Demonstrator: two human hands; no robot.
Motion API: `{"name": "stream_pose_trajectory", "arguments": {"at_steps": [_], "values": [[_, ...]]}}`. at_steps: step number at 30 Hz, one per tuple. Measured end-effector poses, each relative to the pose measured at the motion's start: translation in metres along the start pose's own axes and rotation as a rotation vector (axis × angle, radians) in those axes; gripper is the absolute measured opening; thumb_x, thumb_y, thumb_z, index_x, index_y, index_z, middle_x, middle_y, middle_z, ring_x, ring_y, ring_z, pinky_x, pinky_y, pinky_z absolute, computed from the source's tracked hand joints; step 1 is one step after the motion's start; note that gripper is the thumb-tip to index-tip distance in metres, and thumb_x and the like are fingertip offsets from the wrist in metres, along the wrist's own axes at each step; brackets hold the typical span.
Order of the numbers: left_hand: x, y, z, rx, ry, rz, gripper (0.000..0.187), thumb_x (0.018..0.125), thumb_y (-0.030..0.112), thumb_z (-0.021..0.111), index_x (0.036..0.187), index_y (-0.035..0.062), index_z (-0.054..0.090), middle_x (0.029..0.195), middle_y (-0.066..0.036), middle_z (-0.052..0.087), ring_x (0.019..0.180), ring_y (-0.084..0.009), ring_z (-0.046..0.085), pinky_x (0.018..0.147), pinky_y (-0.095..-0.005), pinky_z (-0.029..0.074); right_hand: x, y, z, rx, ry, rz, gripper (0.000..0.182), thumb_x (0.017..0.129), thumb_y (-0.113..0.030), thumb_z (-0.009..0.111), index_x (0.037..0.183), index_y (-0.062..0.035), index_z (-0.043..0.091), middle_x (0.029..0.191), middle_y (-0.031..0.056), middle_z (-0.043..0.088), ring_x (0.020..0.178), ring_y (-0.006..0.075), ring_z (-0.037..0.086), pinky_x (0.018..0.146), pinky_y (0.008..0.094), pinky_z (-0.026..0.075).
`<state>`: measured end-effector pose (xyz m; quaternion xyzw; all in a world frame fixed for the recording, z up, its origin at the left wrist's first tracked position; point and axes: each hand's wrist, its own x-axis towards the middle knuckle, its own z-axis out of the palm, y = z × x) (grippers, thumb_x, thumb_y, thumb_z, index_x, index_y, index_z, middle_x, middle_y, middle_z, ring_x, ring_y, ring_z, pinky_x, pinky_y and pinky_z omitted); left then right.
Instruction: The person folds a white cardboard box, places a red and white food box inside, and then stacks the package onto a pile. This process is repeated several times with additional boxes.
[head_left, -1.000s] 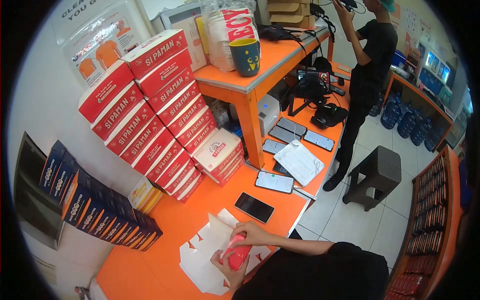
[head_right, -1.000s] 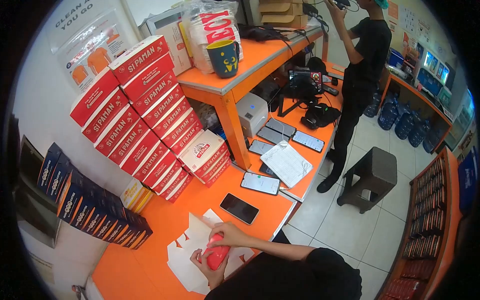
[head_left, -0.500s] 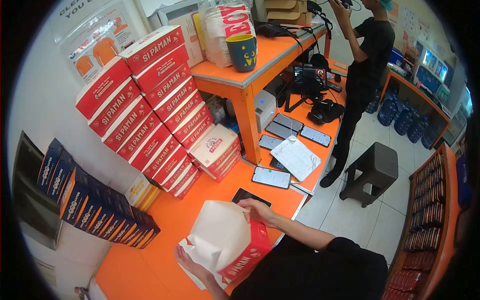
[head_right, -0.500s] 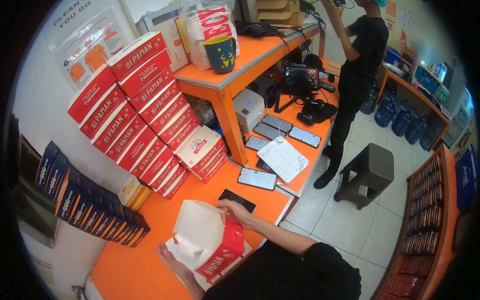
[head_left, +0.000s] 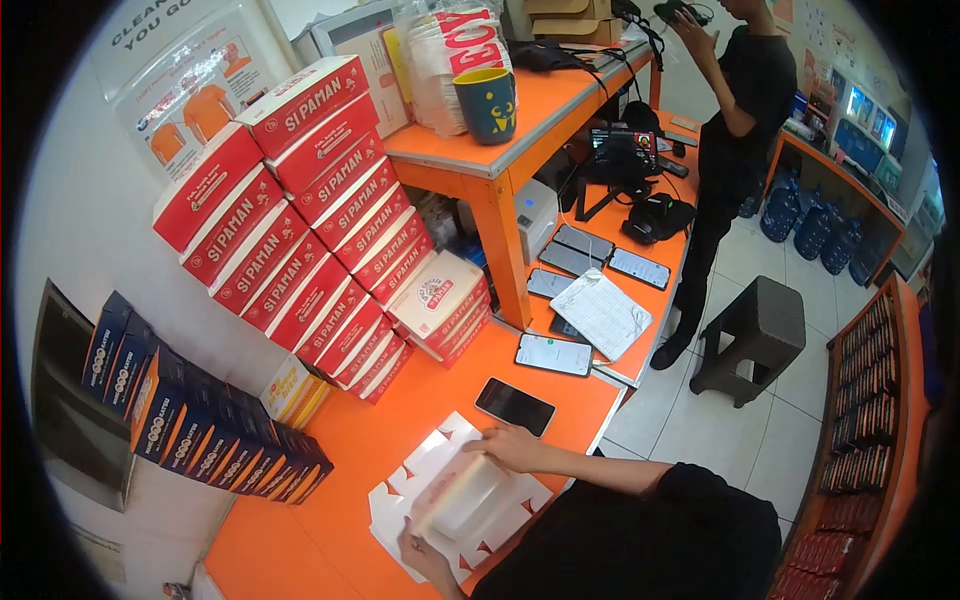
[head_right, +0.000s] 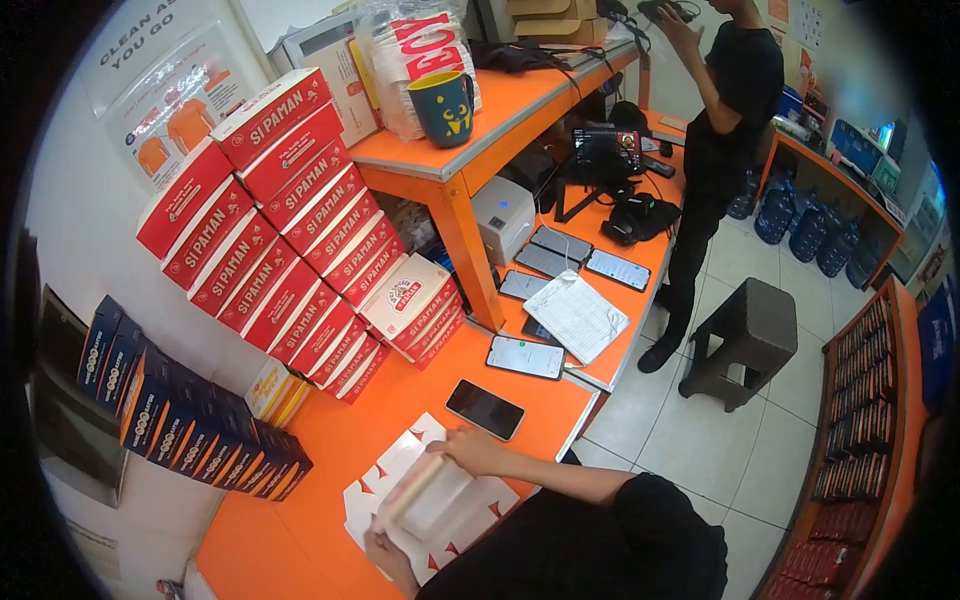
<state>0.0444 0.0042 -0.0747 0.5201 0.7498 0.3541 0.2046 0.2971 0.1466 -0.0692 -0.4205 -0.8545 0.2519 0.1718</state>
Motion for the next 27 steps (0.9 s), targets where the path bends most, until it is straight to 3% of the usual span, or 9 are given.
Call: {"name": "stream_pose_trajectory", "arguments": {"at_steps": [2,6,9,12,15,18,21,24,27], "values": [[-0.014,-0.005,0.014,0.147,-0.147,-0.313,0.036,0.094,0.006,0.039,0.128,-0.0038,0.04,0.112,-0.02,0.053,0.11,-0.0296,0.053,0.088,-0.0378,0.043,-0.013,0.01,0.027,0.021,-0.151,0.05,0.05,0.087,-0.009,0.049,0.133,-0.0251,0.037,0.109,0.0174,0.059,0.088,0.036,0.061,0.075,0.0415,0.051],[-0.023,-0.012,0.067,-0.432,0.308,-0.229,0.039,0.096,0.013,0.042,0.128,-0.0074,0.037,0.118,-0.024,0.049,0.109,-0.0306,0.052,0.089,-0.0362,0.043,-0.022,0.002,0.076,0.459,0.184,0.059,0.044,0.087,-0.008,0.046,0.13,-0.0189,0.04,0.102,0.0196,0.059,0.08,0.0358,0.062,0.067,0.0434,0.05],[-0.015,-0.017,0.083,-0.785,0.447,-0.116,0.049,0.097,0.023,0.045,0.133,-0.0076,0.031,0.127,-0.026,0.041,0.113,-0.0317,0.049,0.094,-0.0369,0.041,-0.014,-0.015,0.056,0.358,0.061,0.207,0.049,0.085,-0.004,0.048,0.131,-0.0187,0.039,0.105,0.0212,0.058,0.082,0.0353,0.063,0.066,0.0414,0.051],[-0.02,0.014,0.056,-0.473,0.278,-0.071,0.05,0.095,0.019,0.047,0.134,-0.0064,0.03,0.129,-0.025,0.039,0.12,-0.0341,0.044,0.099,-0.039,0.038,-0.012,-0.014,0.03,0.22,-0.234,0.25,0.054,0.085,-0.008,0.052,0.136,-0.0177,0.035,0.115,0.0218,0.056,0.096,0.0362,0.06,0.076,0.0418,0.05],[-0.034,-0.023,0.058,-0.392,0.046,0.112,0.059,0.089,0.016,0.055,0.137,-0.0035,0.028,0.133,-0.023,0.035,0.126,-0.0344,0.036,0.102,-0.0401,0.034,-0.033,0.011,0.052,0.244,-0.208,0.077,0.067,0.083,-0.019,0.06,0.142,-0.0193,0.028,0.129,0.0263,0.045,0.112,0.0389,0.05,0.088,0.0424,0.045],[-0.046,-0.023,0.062,-0.492,-0.047,0.096,0.067,0.081,0.011,0.06,0.138,-0.0011,0.028,0.135,-0.022,0.032,0.13,-0.0342,0.029,0.104,-0.0414,0.031,-0.049,0.025,0.057,0.326,-0.16,-0.149,0.08,0.08,-0.033,0.066,0.145,-0.0221,0.022,0.143,0.0313,0.023,0.124,0.0422,0.037,0.097,0.041,0.038],[-0.055,0.011,0.046,-0.616,-0.167,0.042,0.077,0.076,0.007,0.064,0.141,-0.0008,0.023,0.141,-0.023,0.025,0.133,-0.0324,0.023,0.106,-0.0421,0.028,-0.051,0.024,0.046,0.241,-0.12,-0.162,0.08,0.078,-0.042,0.068,0.144,-0.0248,0.026,0.132,0.0312,0.033,0.113,0.0391,0.045,0.09,0.0392,0.041],[-0.056,-0.027,0.06,-0.681,-0.186,-0.035,0.073,0.081,0.002,0.058,0.143,0.0001,0.021,0.141,-0.022,0.027,0.127,-0.0304,0.033,0.103,-0.0398,0.033,-0.055,0.025,0.04,0.251,-0.134,-0.229,0.073,0.081,-0.046,0.064,0.143,-0.0239,0.032,0.106,0.0209,0.043,0.092,0.0329,0.048,0.079,0.0396,0.042],[-0.056,-0.033,0.063,-0.604,-0.165,-0.049,0.064,0.086,0.003,0.053,0.143,0.0016,0.023,0.131,-0.023,0.041,0.109,-0.0278,0.052,0.095,-0.0374,0.042,-0.055,0.031,0.055,0.179,-0.025,-0.358,0.066,0.083,-0.045,0.061,0.141,-0.0249,0.036,0.093,0.015,0.037,0.084,0.0294,0.045,0.073,0.0389,0.04]]}}
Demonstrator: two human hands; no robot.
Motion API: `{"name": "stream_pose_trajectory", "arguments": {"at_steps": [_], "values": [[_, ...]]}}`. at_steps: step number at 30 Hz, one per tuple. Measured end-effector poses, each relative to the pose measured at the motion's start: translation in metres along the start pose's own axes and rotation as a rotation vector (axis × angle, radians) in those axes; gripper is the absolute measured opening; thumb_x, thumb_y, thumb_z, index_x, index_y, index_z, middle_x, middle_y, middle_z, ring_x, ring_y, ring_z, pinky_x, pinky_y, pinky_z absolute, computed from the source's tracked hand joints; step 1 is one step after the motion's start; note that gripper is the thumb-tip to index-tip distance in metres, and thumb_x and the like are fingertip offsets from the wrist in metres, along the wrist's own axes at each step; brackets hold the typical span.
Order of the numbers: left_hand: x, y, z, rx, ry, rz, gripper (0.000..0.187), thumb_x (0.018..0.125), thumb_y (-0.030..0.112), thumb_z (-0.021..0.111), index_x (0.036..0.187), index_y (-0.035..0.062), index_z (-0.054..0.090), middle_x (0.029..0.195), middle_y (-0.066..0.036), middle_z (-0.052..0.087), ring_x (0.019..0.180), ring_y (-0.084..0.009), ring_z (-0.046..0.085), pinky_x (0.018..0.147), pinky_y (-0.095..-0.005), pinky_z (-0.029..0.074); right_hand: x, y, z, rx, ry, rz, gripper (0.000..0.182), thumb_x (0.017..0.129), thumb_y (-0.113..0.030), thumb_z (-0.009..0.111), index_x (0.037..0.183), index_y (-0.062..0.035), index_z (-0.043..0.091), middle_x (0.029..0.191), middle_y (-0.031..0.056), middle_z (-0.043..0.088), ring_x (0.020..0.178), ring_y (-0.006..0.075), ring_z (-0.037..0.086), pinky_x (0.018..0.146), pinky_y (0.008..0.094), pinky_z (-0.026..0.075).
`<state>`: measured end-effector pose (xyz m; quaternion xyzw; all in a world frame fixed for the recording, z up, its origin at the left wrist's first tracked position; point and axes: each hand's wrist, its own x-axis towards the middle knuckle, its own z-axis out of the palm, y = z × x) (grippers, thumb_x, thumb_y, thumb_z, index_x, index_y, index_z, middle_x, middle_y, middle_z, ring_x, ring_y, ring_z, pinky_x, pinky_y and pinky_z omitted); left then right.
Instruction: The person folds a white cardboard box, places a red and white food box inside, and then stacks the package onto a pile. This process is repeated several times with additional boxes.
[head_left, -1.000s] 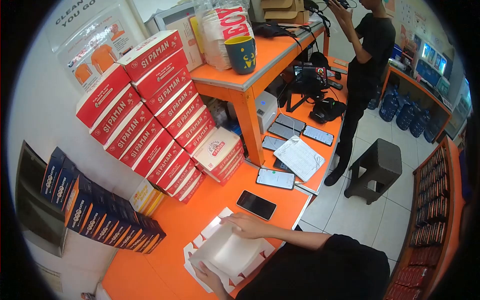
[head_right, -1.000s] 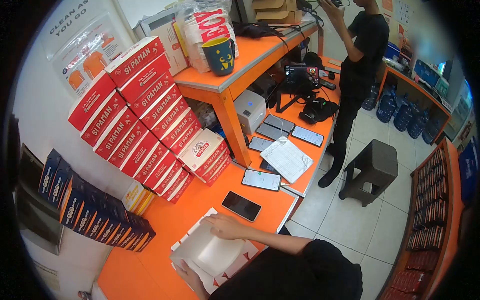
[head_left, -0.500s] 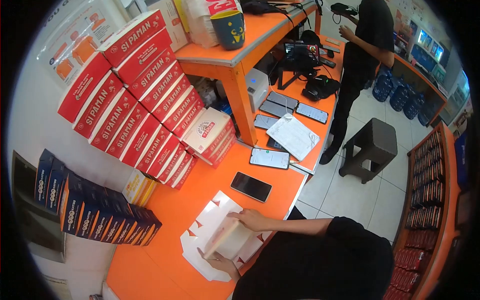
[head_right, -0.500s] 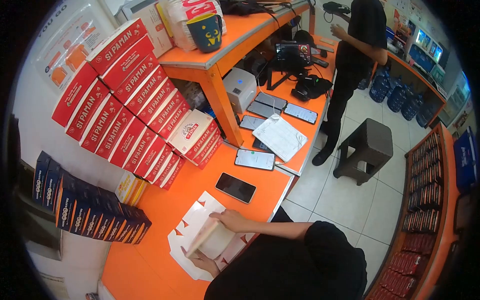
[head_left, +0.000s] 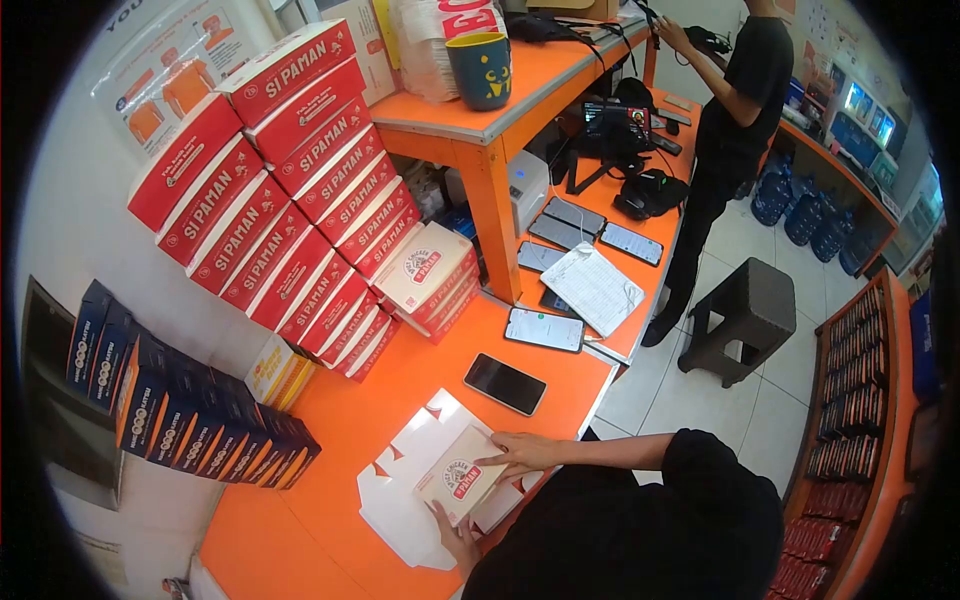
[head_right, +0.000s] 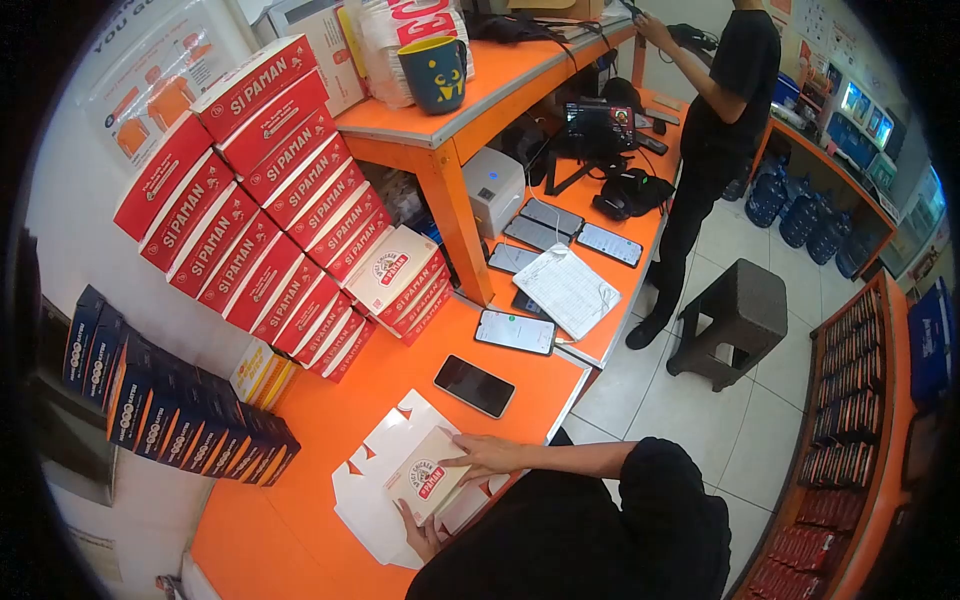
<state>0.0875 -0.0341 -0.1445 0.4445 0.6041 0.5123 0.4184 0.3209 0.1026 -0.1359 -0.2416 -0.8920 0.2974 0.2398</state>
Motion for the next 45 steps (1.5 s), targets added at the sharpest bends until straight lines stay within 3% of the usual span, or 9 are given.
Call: {"name": "stream_pose_trajectory", "arguments": {"at_steps": [6,10,16,21,22,25,32,41,45], "values": [[-0.004,0.047,0.007,0.19,0.006,-0.21,0.038,0.093,0.007,0.047,0.131,-0.0002,0.047,0.13,-0.021,0.047,0.105,-0.0239,0.055,0.087,-0.032,0.045,-0.011,0.007,0.01,-0.262,-0.055,0.031,0.059,0.088,-0.05,0.049,0.141,-0.0276,0.035,0.12,0.0217,0.039,0.106,0.0334,0.042,0.091,0.0487,0.034],[0.0,0.015,-0.002,0.33,-0.001,0.013,0.037,0.096,0.016,0.044,0.13,0.0001,0.049,0.122,-0.022,0.053,0.096,-0.022,0.057,0.084,-0.0314,0.045,0.008,-0.012,-0.004,-0.254,-0.09,0.007,0.07,0.08,-0.058,0.054,0.139,-0.025,0.038,0.143,0.0233,0.023,0.135,0.0389,0.02,0.107,0.0605,0.005],[0.0,0.011,-0.001,0.141,0.016,-0.01,0.049,0.095,0.018,0.045,0.14,0.0036,0.032,0.126,-0.021,0.052,0.102,-0.0252,0.056,0.084,-0.0315,0.044,0.072,-0.034,-0.01,-0.287,-0.394,-0.028,0.097,0.053,-0.044,0.079,0.139,-0.0257,0.037,0.144,0.0189,0.026,0.136,0.0394,0.017,0.107,0.0631,0.005],[-0.003,0.013,0.008,-0.015,0.055,-0.051,0.065,0.093,0.016,0.049,0.145,0.0077,0.01,0.133,-0.019,0.046,0.112,-0.0258,0.051,0.091,-0.0331,0.041,0.135,-0.024,-0.113,-0.242,-0.089,-0.053,0.083,0.05,-0.037,0.08,0.125,-0.0194,0.051,0.137,0.0138,0.037,0.134,0.0355,0.023,0.102,0.0695,0.004],[-0.008,0.037,0.012,-0.071,0.027,-0.308,0.056,0.09,0.015,0.054,0.138,0.0043,0.028,0.134,-0.018,0.044,0.125,-0.0278,0.042,0.096,-0.0346,0.037,0.145,-0.021,-0.148,-0.324,0.003,-0.086,0.078,0.053,-0.036,0.079,0.124,-0.0193,0.052,0.131,0.0104,0.042,0.131,0.0327,0.028,0.099,0.0701,0.008],[-0.004,0.015,0.017,0.21,-0.157,-0.118,0.044,0.088,0.015,0.057,0.129,0.0052,0.042,0.134,-0.018,0.044,0.126,-0.0296,0.04,0.096,-0.0352,0.038,0.177,0.003,-0.235,-0.606,0.091,0.034,0.089,0.051,-0.03,0.083,0.129,-0.022,0.04,0.136,0.0129,0.035,0.133,0.039,0.023,0.098,0.0734,0.014],[0.017,0.017,0.03,0.711,-0.515,0.288,0.053,0.073,0.018,0.074,0.12,0.01,0.051,0.133,-0.015,0.043,0.127,-0.0365,0.035,0.103,-0.043,0.033,0.208,0.096,-0.258,-0.63,0.122,0.1,0.04,0.073,-0.012,0.066,0.111,-0.0073,0.055,0.111,0.0093,0.056,0.105,0.0272,0.056,0.08,0.0406,0.051],[0.017,0.022,0.01,0.493,-0.508,0.101,0.037,0.075,0.016,0.072,0.109,0.0076,0.06,0.118,-0.013,0.058,0.124,-0.0347,0.041,0.101,-0.0419,0.034,0.174,0.009,-0.246,-0.361,0.587,-0.167,0.021,0.071,-0.019,0.07,0.084,-0.0075,0.058,0.086,0.0053,0.057,0.09,0.0227,0.055,0.076,0.0414,0.046],[0.024,0.01,0.004,0.313,-0.484,-0.159,0.03,0.078,0.013,0.069,0.107,0.007,0.063,0.115,-0.014,0.06,0.123,-0.0325,0.044,0.1,-0.0399,0.036,0.132,-0.022,-0.175,-0.2,0.279,-0.522,0.012,0.079,-0.018,0.061,0.081,-0.0073,0.056,0.08,0.0048,0.058,0.075,0.0242,0.059,0.064,0.037,0.047]]}}
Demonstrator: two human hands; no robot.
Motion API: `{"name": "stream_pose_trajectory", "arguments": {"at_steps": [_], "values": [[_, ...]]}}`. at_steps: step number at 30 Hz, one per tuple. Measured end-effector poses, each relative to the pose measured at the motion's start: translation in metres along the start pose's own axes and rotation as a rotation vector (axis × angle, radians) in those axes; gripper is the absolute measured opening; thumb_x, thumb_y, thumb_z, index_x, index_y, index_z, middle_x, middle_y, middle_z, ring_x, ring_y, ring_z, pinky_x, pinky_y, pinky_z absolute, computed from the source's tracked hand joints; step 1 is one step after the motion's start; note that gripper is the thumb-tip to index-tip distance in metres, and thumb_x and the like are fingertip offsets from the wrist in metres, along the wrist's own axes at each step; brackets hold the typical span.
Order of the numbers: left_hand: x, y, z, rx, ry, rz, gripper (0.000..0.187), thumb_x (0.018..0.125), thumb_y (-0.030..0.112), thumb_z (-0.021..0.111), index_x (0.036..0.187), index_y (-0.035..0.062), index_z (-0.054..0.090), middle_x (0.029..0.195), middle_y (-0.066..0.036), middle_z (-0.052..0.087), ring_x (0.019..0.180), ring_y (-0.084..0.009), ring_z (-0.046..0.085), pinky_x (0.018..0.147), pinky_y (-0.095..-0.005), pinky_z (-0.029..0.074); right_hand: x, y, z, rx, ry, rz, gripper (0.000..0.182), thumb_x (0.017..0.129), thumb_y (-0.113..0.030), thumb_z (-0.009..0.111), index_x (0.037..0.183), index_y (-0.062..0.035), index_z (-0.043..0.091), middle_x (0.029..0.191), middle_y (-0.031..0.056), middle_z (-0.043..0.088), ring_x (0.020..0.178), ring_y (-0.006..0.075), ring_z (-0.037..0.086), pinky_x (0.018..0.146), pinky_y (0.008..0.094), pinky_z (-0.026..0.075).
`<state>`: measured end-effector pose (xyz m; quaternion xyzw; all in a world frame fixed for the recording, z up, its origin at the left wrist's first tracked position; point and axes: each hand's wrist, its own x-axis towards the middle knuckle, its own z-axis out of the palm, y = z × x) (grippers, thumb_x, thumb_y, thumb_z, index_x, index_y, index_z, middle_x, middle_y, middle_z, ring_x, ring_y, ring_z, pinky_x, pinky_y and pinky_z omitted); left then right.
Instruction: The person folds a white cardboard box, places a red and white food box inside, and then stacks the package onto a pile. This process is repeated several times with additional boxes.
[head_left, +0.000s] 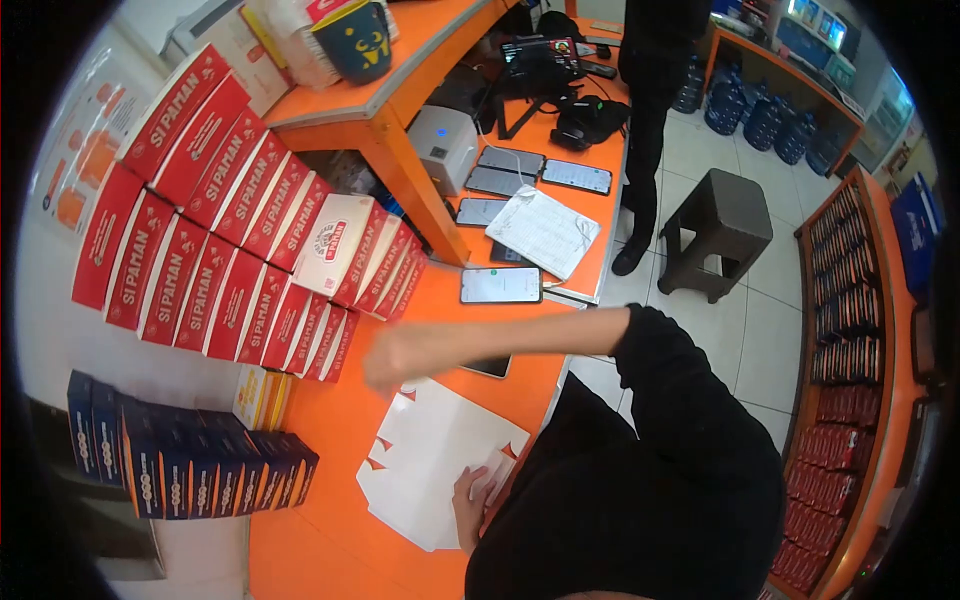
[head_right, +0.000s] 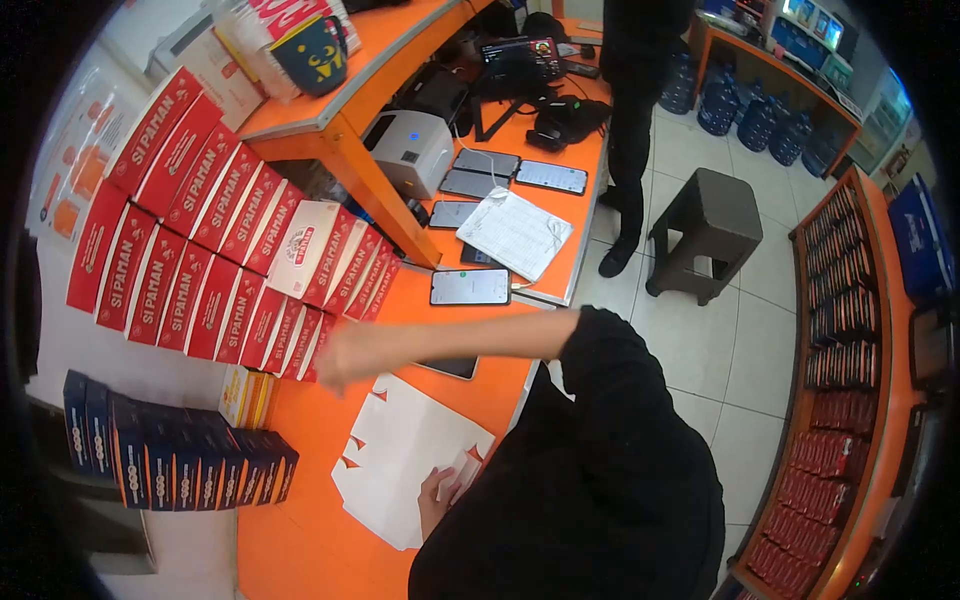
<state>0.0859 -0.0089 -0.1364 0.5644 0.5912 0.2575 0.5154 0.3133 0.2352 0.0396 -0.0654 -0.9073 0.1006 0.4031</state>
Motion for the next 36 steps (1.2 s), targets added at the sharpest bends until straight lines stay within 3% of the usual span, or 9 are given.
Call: {"name": "stream_pose_trajectory", "arguments": {"at_steps": [4,7,10,17,20,24,27,31,36], "values": [[0.003,0.008,-0.007,-0.161,-0.008,-0.153,0.025,0.083,0.012,0.066,0.105,0.0015,0.062,0.11,-0.013,0.063,0.118,-0.0263,0.049,0.096,-0.0347,0.039,-0.057,-0.05,0.047,0.293,0.067,0.234,0.012,0.086,-0.017,0.055,0.08,-0.0071,0.053,0.073,0.0066,0.059,0.066,0.0231,0.06,0.052,0.0353,0.044],[0.005,-0.008,-0.008,-0.339,0.054,-0.192,0.023,0.086,0.01,0.063,0.104,-0.0037,0.061,0.106,-0.013,0.063,0.107,-0.0205,0.056,0.089,-0.0299,0.043,-0.086,-0.086,0.062,0.328,0.014,0.68,0.026,0.09,-0.022,0.055,0.07,-0.0079,0.045,0.054,0.0068,0.046,0.047,0.0241,0.05,0.044,0.0368,0.036],[0.006,-0.004,0.0,-0.384,0.146,-0.13,0.021,0.087,0.009,0.061,0.103,-0.0059,0.06,0.101,-0.013,0.063,0.094,-0.0172,0.059,0.083,-0.0266,0.045,-0.101,-0.109,0.079,0.349,0.244,0.758,0.041,0.091,-0.03,0.057,0.064,-0.0076,0.036,0.046,0.007,0.027,0.038,0.024,0.035,0.042,0.0374,0.028],[0.012,-0.014,0.003,-0.546,0.174,-0.111,0.023,0.088,0.014,0.062,0.101,-0.0045,0.059,0.095,-0.011,0.061,0.091,-0.0167,0.058,0.079,-0.0251,0.045,-0.099,-0.124,0.089,0.511,-0.009,0.971,0.062,0.096,-0.048,0.035,0.054,-0.0035,0.041,0.047,0.013,0.036,0.044,0.028,0.041,0.05,0.0397,0.037],[0.011,-0.007,0.002,-0.386,0.119,-0.067,0.036,0.094,0.028,0.053,0.112,-0.0026,0.054,0.102,-0.013,0.06,0.099,-0.0196,0.056,0.087,-0.0299,0.042,-0.103,-0.119,0.103,0.539,0.023,0.904,0.059,0.097,-0.049,0.029,0.069,-0.0028,0.054,0.05,0.0155,0.045,0.049,0.0325,0.048,0.056,0.0421,0.041],[0.017,0.049,-0.005,-0.952,0.365,0.007,0.064,0.096,0.053,0.024,0.13,0.002,0.04,0.123,-0.016,0.051,0.119,-0.0277,0.044,0.104,-0.0419,0.028,-0.088,-0.126,0.126,0.721,0.08,0.662,0.033,0.096,-0.039,0.039,0.113,-0.0121,0.046,0.055,0.0159,0.051,0.054,0.0307,0.052,0.059,0.0409,0.042],[0.011,0.137,-0.018,-1.416,0.257,0.197,0.059,0.093,0.049,0.039,0.131,0.0047,0.042,0.123,-0.012,0.052,0.122,-0.0262,0.043,0.104,-0.0396,0.033,-0.062,-0.145,0.111,0.828,-0.42,0.604,0.041,0.094,-0.031,0.044,0.133,-0.0217,0.036,0.057,0.0101,0.056,0.056,0.0296,0.057,0.057,0.0402,0.043],[0.005,0.144,-0.043,-1.57,0.143,0.39,0.055,0.09,0.049,0.049,0.124,0.0061,0.048,0.1,-0.007,0.063,0.102,-0.0226,0.056,0.097,-0.0335,0.039,-0.04,-0.152,0.093,0.694,-0.558,0.688,0.058,0.088,-0.019,0.045,0.141,-0.0294,0.023,0.058,0.0082,0.059,0.057,0.0303,0.059,0.056,0.0401,0.045],[-0.003,0.155,-0.04,-1.552,0.413,0.376,0.043,0.091,0.041,0.049,0.115,0.006,0.051,0.089,-0.005,0.062,0.097,-0.0235,0.059,0.095,-0.0335,0.041,-0.04,-0.143,0.094,0.483,-0.627,0.649,0.072,0.082,-0.012,0.047,0.143,-0.0341,0.018,0.064,0.01,0.059,0.059,0.0309,0.058,0.06,0.0406,0.048]]}}
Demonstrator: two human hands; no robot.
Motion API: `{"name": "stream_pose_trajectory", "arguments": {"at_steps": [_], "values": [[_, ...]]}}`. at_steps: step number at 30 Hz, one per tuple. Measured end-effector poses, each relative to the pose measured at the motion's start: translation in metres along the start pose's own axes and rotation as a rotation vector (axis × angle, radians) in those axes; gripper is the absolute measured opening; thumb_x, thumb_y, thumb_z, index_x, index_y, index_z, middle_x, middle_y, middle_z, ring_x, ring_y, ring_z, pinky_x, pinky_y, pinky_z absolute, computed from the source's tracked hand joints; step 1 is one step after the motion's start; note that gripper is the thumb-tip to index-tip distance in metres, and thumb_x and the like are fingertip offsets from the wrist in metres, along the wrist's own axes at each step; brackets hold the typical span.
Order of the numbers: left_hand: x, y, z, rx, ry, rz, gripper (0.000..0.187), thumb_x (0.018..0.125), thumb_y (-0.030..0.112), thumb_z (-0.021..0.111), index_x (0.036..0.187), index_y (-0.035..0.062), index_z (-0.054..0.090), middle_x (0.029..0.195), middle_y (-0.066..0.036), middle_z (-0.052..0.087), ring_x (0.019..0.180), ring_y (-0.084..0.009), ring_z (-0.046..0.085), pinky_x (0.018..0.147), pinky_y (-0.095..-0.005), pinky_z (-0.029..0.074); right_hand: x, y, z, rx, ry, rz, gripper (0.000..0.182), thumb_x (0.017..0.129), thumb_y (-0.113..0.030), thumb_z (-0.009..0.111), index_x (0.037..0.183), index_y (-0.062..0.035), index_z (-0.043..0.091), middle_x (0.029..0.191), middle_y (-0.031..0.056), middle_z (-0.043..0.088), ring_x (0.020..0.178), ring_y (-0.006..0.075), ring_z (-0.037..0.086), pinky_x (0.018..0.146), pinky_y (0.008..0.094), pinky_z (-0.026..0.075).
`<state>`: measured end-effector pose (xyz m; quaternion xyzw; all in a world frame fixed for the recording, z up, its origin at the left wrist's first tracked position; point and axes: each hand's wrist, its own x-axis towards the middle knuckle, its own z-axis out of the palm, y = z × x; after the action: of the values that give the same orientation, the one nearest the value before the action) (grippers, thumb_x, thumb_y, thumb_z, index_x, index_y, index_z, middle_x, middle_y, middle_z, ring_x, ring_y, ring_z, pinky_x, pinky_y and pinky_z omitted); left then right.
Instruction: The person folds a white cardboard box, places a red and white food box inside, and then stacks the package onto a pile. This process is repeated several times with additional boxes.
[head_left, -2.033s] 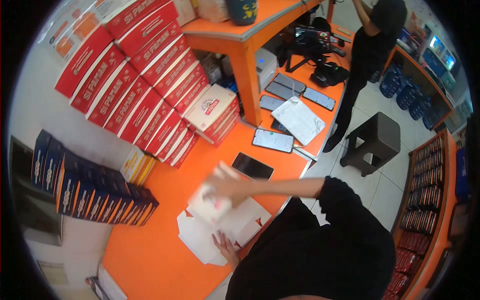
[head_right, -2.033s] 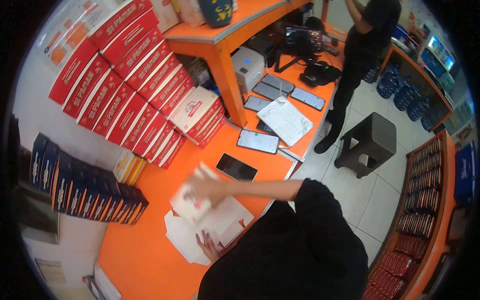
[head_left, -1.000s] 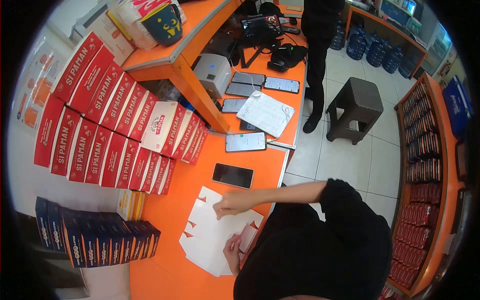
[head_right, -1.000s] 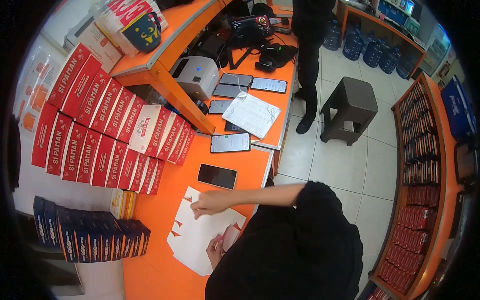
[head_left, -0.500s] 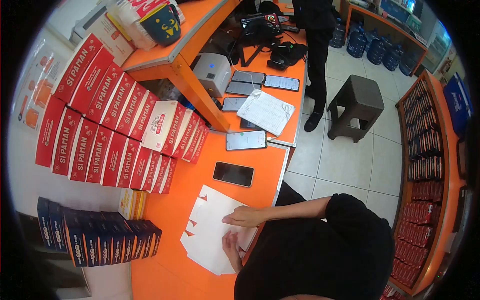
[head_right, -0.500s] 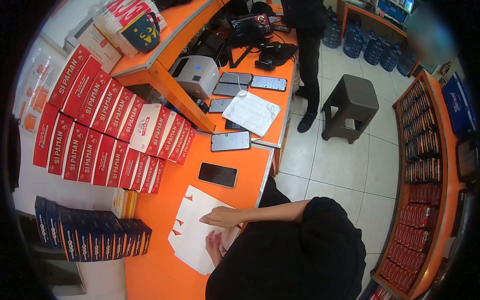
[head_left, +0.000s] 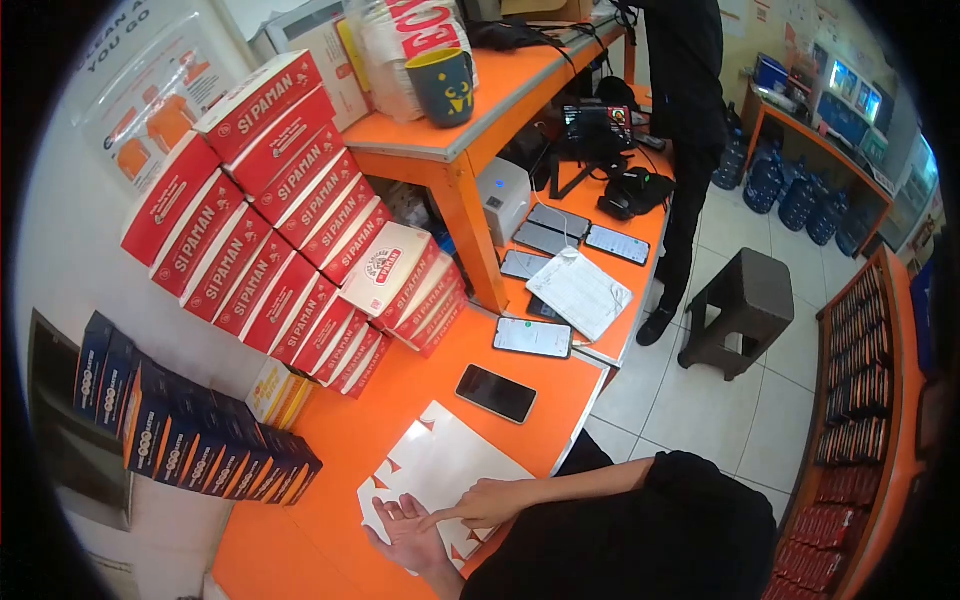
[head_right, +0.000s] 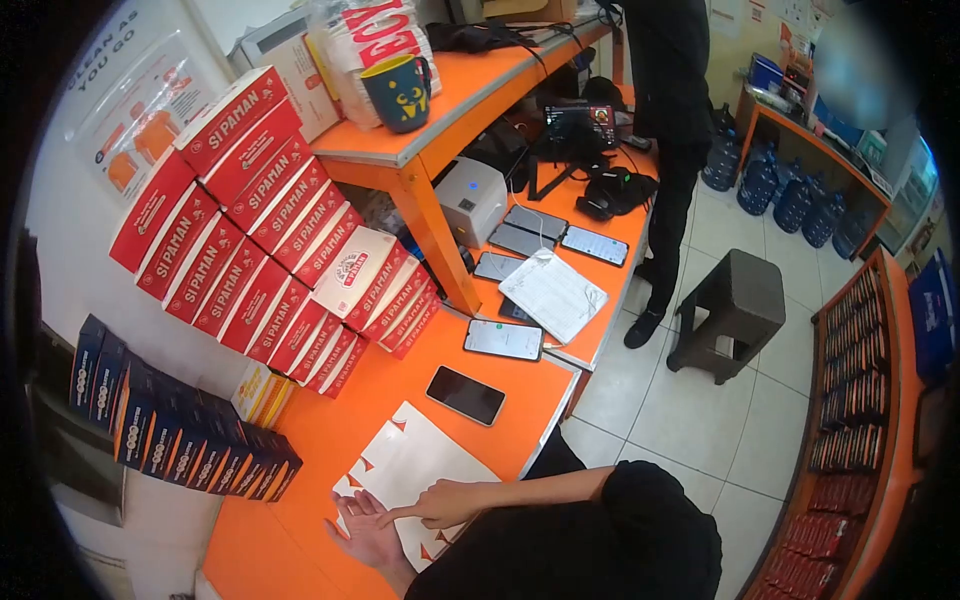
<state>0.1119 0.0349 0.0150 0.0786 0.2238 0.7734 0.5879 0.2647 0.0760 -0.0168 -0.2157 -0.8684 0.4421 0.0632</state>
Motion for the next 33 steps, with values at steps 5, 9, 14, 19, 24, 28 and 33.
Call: {"name": "stream_pose_trajectory", "arguments": {"at_steps": [5,9,14,19,24,28,33], "values": [[0.005,-0.011,-0.059,0.71,-0.048,0.096,0.04,0.087,0.03,0.056,0.116,0.0047,0.048,0.105,-0.01,0.059,0.107,-0.026,0.054,0.1,-0.035,0.037,-0.006,0.054,0.041,-0.296,0.06,0.04,0.062,0.077,-0.013,0.058,0.134,-0.0228,0.037,0.104,0.0127,0.057,0.101,0.0318,0.052,0.073,0.0401,0.047],[-0.016,-0.024,-0.124,1.812,-0.559,-0.208,0.063,0.075,0.01,0.07,0.13,0.0008,0.042,0.135,-0.018,0.041,0.131,-0.0334,0.032,0.108,-0.0425,0.026,-0.027,0.106,0.055,-0.535,-0.06,0.102,0.041,0.074,-0.011,0.061,0.114,-0.0106,0.056,0.119,0.0118,0.05,0.117,0.0349,0.042,0.08,0.0428,0.046],[-0.019,-0.035,-0.16,1.718,-0.632,-0.192,0.043,0.078,0.017,0.07,0.115,-0.0024,0.058,0.115,-0.019,0.058,0.118,-0.0327,0.048,0.101,-0.0394,0.037,-0.038,0.118,0.043,-0.225,-0.04,0.079,0.018,0.078,-0.011,0.056,0.094,-0.0049,0.063,0.088,0.014,0.059,0.086,0.0301,0.058,0.072,0.0416,0.048],[-0.013,-0.022,-0.142,1.244,-0.284,-0.559,0.024,0.084,0.012,0.066,0.103,-0.0038,0.064,0.1,-0.013,0.066,0.091,-0.0197,0.061,0.079,-0.0305,0.048,-0.036,0.099,0.011,0.002,0.164,0.008,0.017,0.078,-0.014,0.061,0.091,-0.0035,0.065,0.078,0.0143,0.063,0.078,0.0285,0.062,0.069,0.0387,0.048],[-0.009,-0.018,-0.136,1.066,-0.245,-0.459,0.011,0.085,0.005,0.063,0.092,-0.0034,0.063,0.099,-0.013,0.066,0.078,-0.0135,0.059,0.065,-0.023,0.047,-0.04,0.105,-0.01,0.308,0.161,-0.011,0.017,0.082,-0.015,0.065,0.092,-0.0018,0.065,0.08,0.0126,0.065,0.075,0.0234,0.064,0.065,0.0326,0.048],[-0.001,-0.016,-0.137,0.901,-0.117,-0.54,0.006,0.084,0.004,0.062,0.082,-0.0011,0.059,0.088,-0.009,0.064,0.073,-0.0103,0.056,0.065,-0.0208,0.043,-0.044,0.107,-0.017,0.228,0.249,-0.071,0.014,0.079,-0.013,0.069,0.083,-0.0006,0.065,0.076,0.011,0.065,0.071,0.0204,0.063,0.063,0.0314,0.048],[0.0,-0.022,-0.103,1.102,-0.237,-0.404,0.011,0.086,0.006,0.061,0.077,0.0022,0.056,0.074,-0.001,0.055,0.066,-0.0061,0.047,0.061,-0.0189,0.036,-0.04,0.102,-0.016,0.169,0.322,0.009,0.015,0.073,-0.008,0.071,0.072,0.0008,0.059,0.07,0.0112,0.064,0.066,0.0213,0.063,0.058,0.0323,0.046]]}}
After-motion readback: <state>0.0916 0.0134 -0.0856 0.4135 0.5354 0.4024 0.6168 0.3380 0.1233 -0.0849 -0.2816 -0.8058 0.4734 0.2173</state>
